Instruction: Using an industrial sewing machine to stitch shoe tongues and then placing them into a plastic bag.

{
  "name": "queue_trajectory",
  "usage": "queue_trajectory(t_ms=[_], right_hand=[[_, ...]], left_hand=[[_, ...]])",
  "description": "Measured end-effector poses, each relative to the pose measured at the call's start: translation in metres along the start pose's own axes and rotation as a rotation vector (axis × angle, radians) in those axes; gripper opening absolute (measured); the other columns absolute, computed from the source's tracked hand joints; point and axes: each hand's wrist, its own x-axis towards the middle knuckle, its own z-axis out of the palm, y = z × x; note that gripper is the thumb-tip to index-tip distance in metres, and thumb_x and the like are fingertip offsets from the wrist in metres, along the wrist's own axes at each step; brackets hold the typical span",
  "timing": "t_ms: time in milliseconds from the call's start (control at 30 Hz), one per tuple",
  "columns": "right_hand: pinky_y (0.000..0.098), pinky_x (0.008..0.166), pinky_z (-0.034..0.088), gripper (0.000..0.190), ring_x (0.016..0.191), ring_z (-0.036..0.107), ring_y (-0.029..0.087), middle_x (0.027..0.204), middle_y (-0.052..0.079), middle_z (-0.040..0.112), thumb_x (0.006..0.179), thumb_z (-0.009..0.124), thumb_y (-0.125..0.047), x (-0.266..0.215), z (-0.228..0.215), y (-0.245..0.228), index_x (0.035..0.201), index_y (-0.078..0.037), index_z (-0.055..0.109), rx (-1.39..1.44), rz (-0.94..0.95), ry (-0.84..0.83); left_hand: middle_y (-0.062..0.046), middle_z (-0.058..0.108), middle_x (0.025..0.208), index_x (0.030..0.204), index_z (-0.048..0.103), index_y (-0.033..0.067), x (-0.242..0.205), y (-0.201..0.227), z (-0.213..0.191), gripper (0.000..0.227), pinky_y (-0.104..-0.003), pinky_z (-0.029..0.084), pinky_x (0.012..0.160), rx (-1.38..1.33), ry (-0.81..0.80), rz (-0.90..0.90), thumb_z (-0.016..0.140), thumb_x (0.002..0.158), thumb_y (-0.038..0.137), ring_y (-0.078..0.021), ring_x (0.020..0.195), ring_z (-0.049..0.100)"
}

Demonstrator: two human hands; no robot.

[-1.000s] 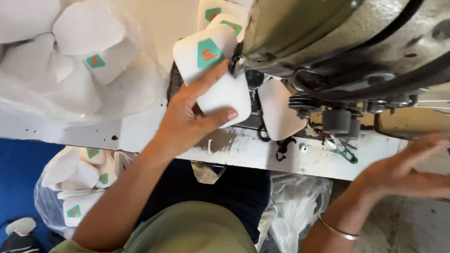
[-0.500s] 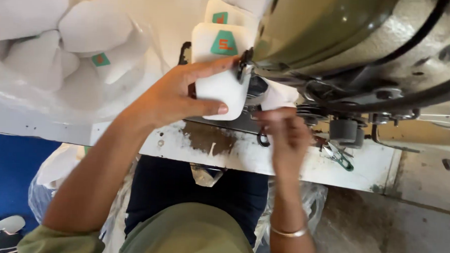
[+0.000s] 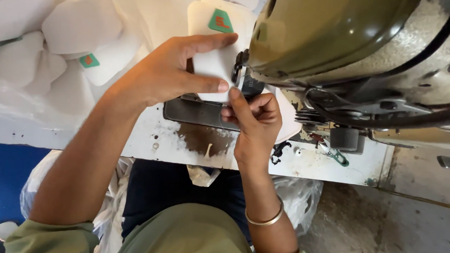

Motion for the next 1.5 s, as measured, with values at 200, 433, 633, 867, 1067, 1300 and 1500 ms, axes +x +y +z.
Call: queue_trajectory(t_ms=[200,433,633,867,1067,1300,1500], right_hand=[[0.0280,0.056,0.058,0.030,0.064,0.071,0.017,0.075,0.007,0.070,0.093,0.076,-0.009,-0.005,0.004,-0.004,0.084,-0.009,0.047,-0.127,-0.038,-0.002],[0.0301,0.065,0.058,0.033,0.072,0.069,0.017,0.080,0.005,0.063,0.097,0.079,-0.005,-0.001,-0.009,0.008,0.089,-0.008,0.047,-0.108,-0.126,-0.077],[0.0275,0.058,0.058,0.031,0.066,0.072,0.017,0.075,0.006,0.070,0.094,0.074,-0.010,0.000,0.003,-0.011,0.084,-0.011,0.045,-0.089,-0.024,-0.009],[0.0253,0.062,0.055,0.035,0.069,0.061,0.009,0.077,0.000,0.061,0.094,0.078,-0.002,0.002,-0.020,-0.002,0.084,-0.012,0.045,0.075,0.128,-0.113],[0.0248,0.063,0.051,0.035,0.070,0.060,0.008,0.082,0.001,0.063,0.097,0.078,0.001,0.002,-0.033,-0.005,0.086,-0.011,0.047,0.156,0.122,-0.124],[0.0274,0.088,0.054,0.050,0.108,0.060,0.016,0.125,0.006,0.062,0.094,0.084,-0.003,0.008,-0.152,-0.056,0.135,-0.003,0.055,-0.866,-0.773,0.158],[0.0480,0.114,0.051,0.044,0.135,0.052,0.033,0.149,0.021,0.043,0.115,0.066,-0.014,0.035,-0.251,-0.091,0.146,0.001,0.039,-1.225,-1.423,0.538]], left_hand=[[-0.016,0.057,0.153,0.153,0.047,-0.0016,-0.027,0.002,0.044,0.073,-0.031,0.046,0.110,0.154,0.325,0.063,0.083,0.092,0.014,-0.0181,0.133,0.056],[0.000,0.064,0.114,0.145,0.059,0.0023,-0.053,-0.028,0.086,0.043,-0.017,0.041,0.072,-0.294,0.847,0.026,0.071,0.105,0.010,-0.0034,0.086,0.052],[0.001,0.065,0.108,0.128,0.068,0.0029,-0.082,-0.025,0.091,0.028,-0.018,0.048,0.076,-0.149,0.801,0.003,0.077,0.101,0.005,-0.0031,0.089,0.057],[-0.002,0.064,0.115,0.133,0.064,0.0026,-0.083,-0.023,0.135,0.033,-0.026,0.062,0.084,-0.573,0.646,-0.023,0.068,0.100,0.001,-0.0072,0.097,0.068],[-0.001,0.059,0.103,0.147,0.056,0.0059,-0.067,-0.017,0.144,0.049,-0.018,0.049,0.066,-0.476,0.612,-0.133,0.069,0.100,0.009,-0.0043,0.084,0.064],[0.003,0.052,0.101,0.143,0.063,0.0075,-0.046,-0.013,0.107,0.042,-0.019,0.059,0.068,-0.301,0.604,-0.095,0.070,0.103,0.015,0.0004,0.067,0.047],[0.004,0.062,0.098,0.132,0.070,0.0117,-0.048,0.007,0.046,0.032,-0.020,0.054,0.060,-0.240,0.477,-0.077,0.067,0.100,0.015,0.0002,0.072,0.058]])
